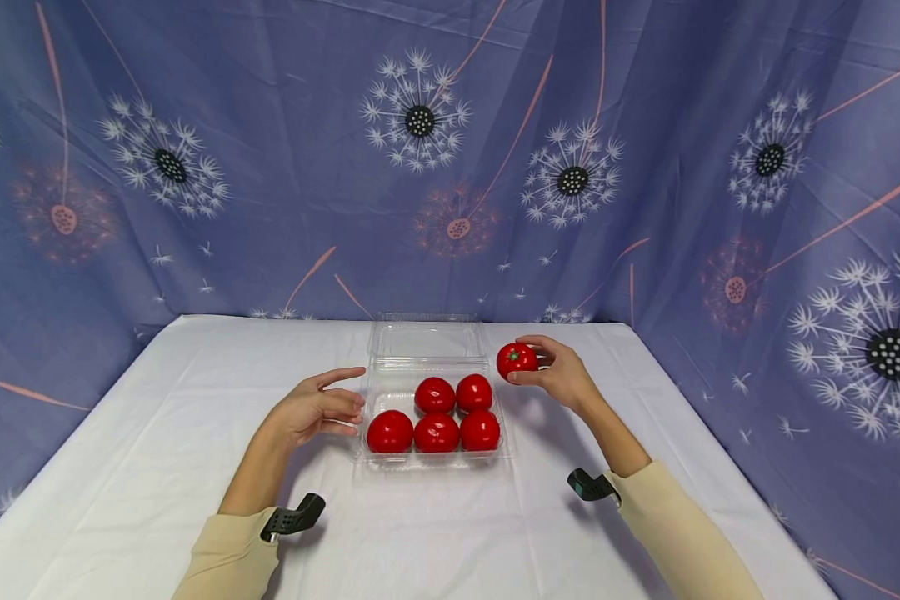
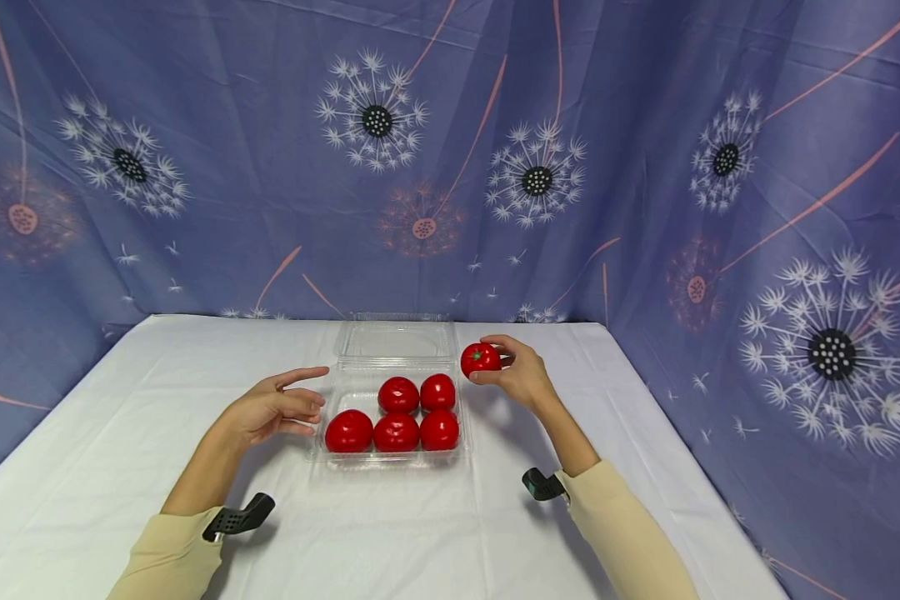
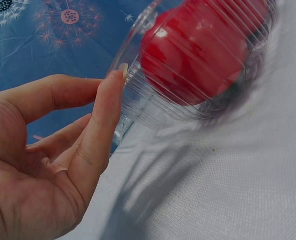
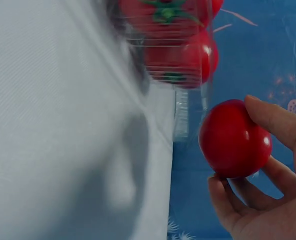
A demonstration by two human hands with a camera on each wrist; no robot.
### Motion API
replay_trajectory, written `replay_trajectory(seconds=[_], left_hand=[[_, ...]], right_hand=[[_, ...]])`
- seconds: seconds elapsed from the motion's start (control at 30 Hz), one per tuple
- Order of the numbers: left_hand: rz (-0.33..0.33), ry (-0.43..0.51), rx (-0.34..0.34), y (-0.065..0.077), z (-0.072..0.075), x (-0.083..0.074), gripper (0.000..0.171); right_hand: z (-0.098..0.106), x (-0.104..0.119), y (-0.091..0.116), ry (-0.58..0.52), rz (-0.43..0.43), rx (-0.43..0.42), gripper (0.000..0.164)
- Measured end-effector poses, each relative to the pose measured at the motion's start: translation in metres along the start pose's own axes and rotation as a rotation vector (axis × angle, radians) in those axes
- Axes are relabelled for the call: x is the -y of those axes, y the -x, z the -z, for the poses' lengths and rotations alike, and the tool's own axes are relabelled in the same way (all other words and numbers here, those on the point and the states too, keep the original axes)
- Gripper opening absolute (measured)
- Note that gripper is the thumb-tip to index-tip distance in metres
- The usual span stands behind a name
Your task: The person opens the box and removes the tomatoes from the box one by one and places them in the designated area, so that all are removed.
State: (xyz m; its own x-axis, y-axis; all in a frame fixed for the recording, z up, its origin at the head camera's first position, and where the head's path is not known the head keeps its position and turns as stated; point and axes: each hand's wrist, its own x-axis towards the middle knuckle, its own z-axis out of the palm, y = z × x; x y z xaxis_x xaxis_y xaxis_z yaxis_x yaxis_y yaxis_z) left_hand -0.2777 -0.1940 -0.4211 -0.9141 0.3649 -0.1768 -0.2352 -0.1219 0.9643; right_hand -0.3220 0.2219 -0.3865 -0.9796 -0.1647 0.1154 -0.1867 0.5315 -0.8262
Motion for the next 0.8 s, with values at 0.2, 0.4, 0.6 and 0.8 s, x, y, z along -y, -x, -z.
replay_trajectory(seconds=[0.2,0.4,0.6,0.8], left_hand=[[-0.001,0.002,0.004,-0.001,0.0,0.0,0.08],[-0.002,0.001,0.003,-0.001,0.001,0.002,0.08],[0.001,0.008,0.004,-0.002,0.001,0.003,0.079],[0.001,0.006,0.0,-0.001,0.0,0.002,0.079]], right_hand=[[-0.001,-0.014,0.0,-0.031,-0.041,-0.039,0.066],[-0.004,-0.023,0.001,-0.051,-0.069,-0.071,0.066],[-0.005,-0.033,0.0,-0.052,-0.092,-0.101,0.064],[-0.005,-0.042,-0.005,-0.065,-0.136,-0.131,0.067]])
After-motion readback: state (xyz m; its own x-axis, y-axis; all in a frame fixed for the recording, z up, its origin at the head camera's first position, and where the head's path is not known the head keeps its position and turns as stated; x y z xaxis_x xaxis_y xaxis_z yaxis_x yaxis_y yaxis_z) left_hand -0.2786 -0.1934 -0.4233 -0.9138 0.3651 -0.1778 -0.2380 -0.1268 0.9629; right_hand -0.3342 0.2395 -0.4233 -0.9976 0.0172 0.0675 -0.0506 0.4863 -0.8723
